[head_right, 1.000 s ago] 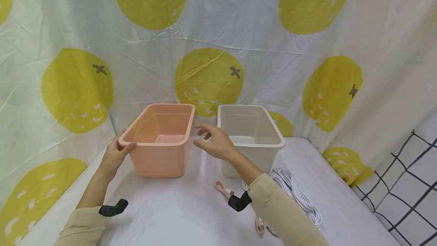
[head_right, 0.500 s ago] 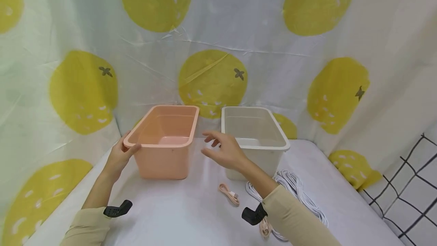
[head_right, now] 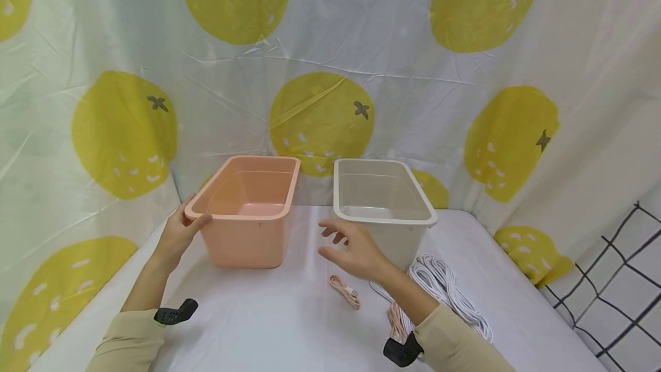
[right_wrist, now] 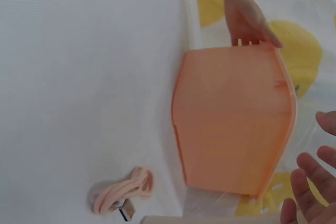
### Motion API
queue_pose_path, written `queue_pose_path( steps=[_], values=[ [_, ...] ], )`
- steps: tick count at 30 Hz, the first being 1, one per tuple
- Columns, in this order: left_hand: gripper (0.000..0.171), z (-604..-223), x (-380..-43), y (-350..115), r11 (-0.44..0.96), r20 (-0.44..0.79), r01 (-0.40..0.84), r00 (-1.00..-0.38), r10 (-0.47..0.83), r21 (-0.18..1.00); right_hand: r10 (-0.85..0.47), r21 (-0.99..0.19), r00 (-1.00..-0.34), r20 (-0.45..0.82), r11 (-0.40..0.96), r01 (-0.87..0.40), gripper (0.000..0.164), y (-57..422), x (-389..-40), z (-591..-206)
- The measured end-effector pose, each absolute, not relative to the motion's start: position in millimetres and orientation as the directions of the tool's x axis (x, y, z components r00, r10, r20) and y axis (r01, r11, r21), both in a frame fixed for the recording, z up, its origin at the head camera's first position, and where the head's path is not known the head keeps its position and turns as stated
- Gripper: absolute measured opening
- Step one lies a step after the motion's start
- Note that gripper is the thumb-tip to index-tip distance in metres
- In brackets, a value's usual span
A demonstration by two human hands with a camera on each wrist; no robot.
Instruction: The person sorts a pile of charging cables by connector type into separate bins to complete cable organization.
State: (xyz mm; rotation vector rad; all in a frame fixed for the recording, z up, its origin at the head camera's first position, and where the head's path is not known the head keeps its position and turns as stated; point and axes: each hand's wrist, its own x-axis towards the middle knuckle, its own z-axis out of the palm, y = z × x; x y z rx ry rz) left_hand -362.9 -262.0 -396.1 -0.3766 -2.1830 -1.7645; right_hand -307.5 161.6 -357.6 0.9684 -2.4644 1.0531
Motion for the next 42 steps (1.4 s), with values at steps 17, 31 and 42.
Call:
queue_pose_path(
  steps=[17,31,42],
  values=[
    [0.087,-398,-364,-263,0.201,0.379,0.372,-0.925,0.005,0.906,-0.399,-0.587,-0.791,0.464,0.530,-0.612,0.046,185,-298,-394],
    [0.089,-398,-364,-262,0.191,0.384,0.378,-0.923,0.003,0.906,-0.441,-0.556,-0.785,0.435,0.555,-0.619,0.043,202,-297,-418],
    [0.088,-397,-363,-262,0.180,0.389,0.384,-0.921,0.010,0.905,-0.464,-0.568,-0.813,0.352,0.584,-0.580,0.043,206,-298,-433]
  ],
)
